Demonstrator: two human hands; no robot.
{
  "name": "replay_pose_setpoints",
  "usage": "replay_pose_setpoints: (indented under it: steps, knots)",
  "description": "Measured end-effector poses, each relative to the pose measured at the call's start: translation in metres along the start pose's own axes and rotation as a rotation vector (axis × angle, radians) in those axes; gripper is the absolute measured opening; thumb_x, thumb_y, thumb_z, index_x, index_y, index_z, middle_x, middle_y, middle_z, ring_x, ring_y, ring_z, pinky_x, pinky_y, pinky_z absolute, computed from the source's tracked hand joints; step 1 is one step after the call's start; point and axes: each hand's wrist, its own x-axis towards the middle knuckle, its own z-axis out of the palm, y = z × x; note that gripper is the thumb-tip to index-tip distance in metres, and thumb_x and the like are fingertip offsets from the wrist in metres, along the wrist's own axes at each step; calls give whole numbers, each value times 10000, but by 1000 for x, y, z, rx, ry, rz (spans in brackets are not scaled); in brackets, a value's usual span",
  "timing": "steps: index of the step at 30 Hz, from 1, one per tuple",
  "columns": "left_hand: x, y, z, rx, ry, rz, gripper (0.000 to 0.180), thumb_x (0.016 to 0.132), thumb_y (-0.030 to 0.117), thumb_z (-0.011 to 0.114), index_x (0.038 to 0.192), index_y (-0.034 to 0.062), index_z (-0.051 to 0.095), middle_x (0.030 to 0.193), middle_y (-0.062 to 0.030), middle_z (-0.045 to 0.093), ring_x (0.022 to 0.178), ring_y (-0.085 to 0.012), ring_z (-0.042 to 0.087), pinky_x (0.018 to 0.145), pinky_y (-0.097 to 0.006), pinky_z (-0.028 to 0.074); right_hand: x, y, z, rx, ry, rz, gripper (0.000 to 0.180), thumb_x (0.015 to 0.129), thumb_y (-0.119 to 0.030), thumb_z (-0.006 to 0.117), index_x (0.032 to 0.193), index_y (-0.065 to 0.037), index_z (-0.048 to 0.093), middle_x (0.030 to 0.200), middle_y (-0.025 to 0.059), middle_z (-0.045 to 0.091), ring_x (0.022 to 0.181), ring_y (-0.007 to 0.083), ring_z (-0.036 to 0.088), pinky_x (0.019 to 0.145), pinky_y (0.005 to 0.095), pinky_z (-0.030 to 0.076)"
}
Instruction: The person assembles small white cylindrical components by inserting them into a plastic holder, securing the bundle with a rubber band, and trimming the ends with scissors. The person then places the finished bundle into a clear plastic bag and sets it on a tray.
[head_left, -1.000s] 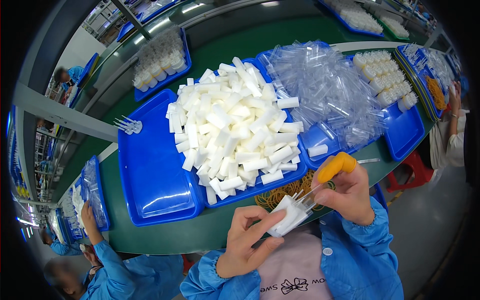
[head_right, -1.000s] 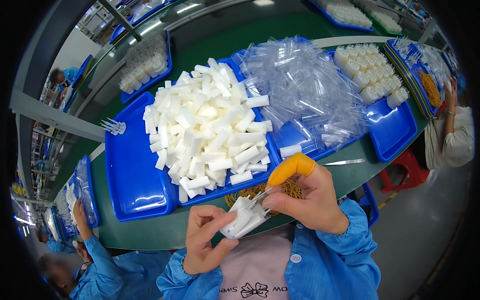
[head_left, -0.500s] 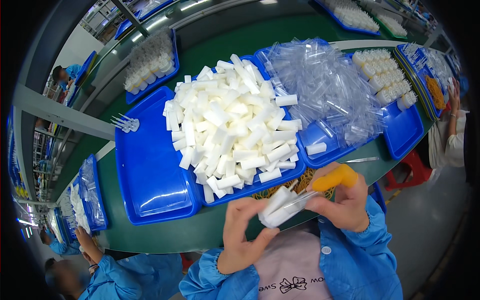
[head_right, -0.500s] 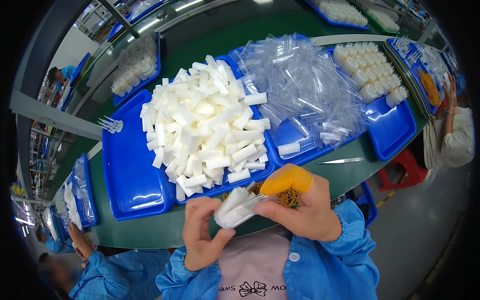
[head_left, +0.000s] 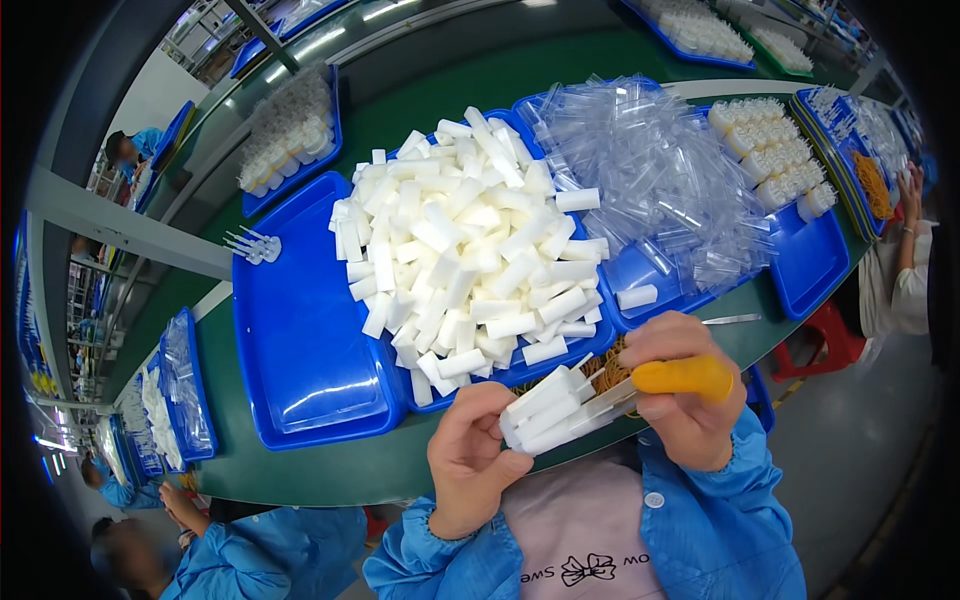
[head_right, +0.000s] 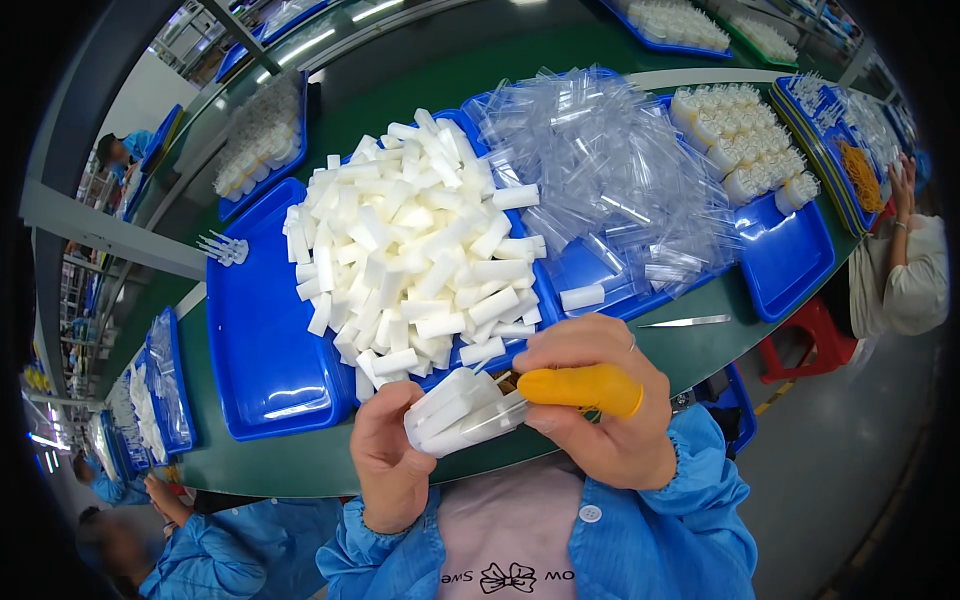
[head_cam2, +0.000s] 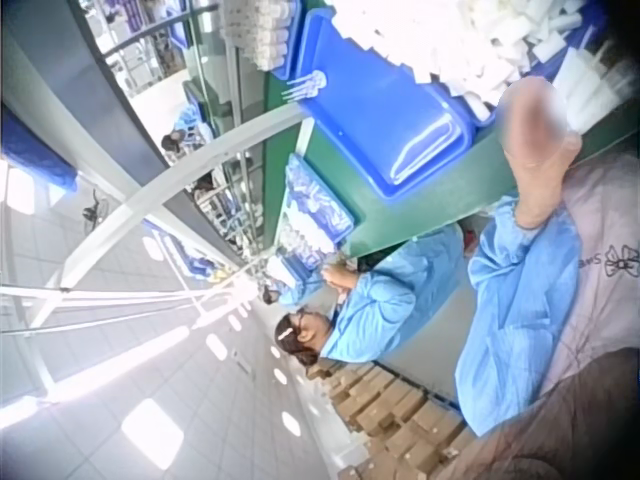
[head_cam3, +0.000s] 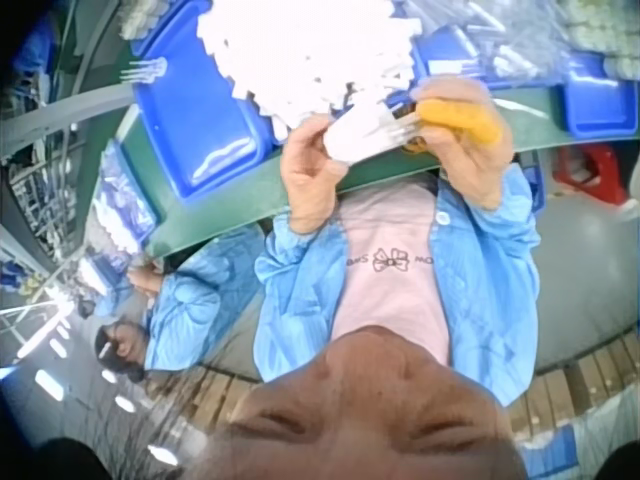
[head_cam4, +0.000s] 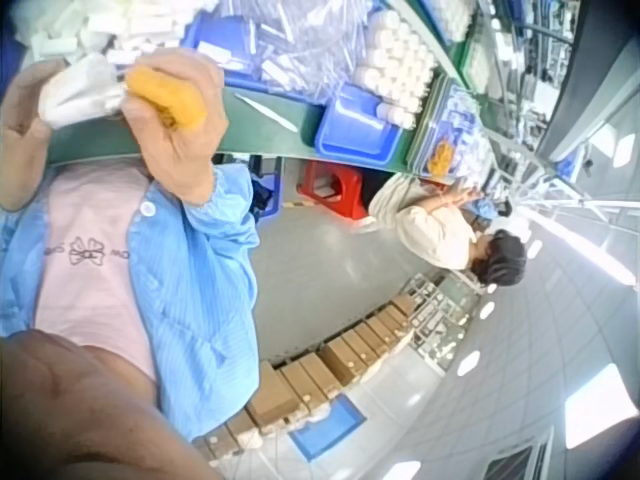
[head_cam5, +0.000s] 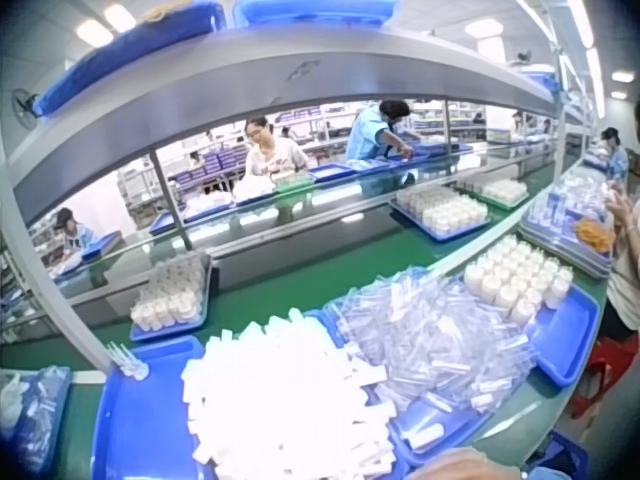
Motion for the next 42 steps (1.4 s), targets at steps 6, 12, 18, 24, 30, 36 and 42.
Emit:
replay_pose_setpoints:
  steps: [6,12,18,24,30,36,42]
  knots:
    - [-7,-7,0,38,6,65,492,651,22,818,1081,-31,584,1116,-137,497,989,-199,526,884,-342,431,-17,-4,10,258,160,309,232,690,-87,749,872,-8,628,900,89,609,877,272,558,876,399,405]
    - [-12,-2,2,99,-35,141,461,643,15,824,1049,-32,611,1094,-136,519,987,-208,535,862,-343,440,-21,-23,15,58,31,151,225,646,-150,795,783,-55,645,862,55,623,867,231,567,881,463,391]
    - [-15,2,-3,34,-104,87,451,663,-37,791,1070,-35,597,1127,-136,499,1036,-205,529,908,-334,440,-22,-30,29,95,116,274,205,655,-143,775,802,-65,656,817,41,596,857,231,563,886,446,391]
    - [-10,-4,-9,-53,-29,47,427,681,-96,733,1072,-39,570,1145,-127,479,1058,-200,522,932,-337,436,4,-11,5,-35,-106,118,222,714,-79,697,928,-32,664,891,71,618,896,273,567,826,383,431]
    - [-12,-6,-15,-127,132,-56,445,681,-56,710,1095,-21,553,1145,-111,500,1008,-176,542,906,-308,429,19,33,-34,-548,-182,198,208,735,-89,683,941,-66,672,909,72,624,857,265,578,727,373,453]
    - [-10,-4,-9,-143,122,-73,443,692,-10,735,1097,-12,556,1144,-103,505,1010,-172,542,891,-304,435,14,71,-27,-934,-467,38,153,713,-133,694,860,-96,670,803,63,585,788,257,565,694,394,431]
    - [-13,-4,-14,-112,138,-50,453,685,-8,741,1099,-11,558,1142,-103,506,1007,-171,542,887,-302,436,26,67,-30,-733,-542,197,209,738,-161,680,925,-70,654,797,90,589,772,280,583,674,397,452]
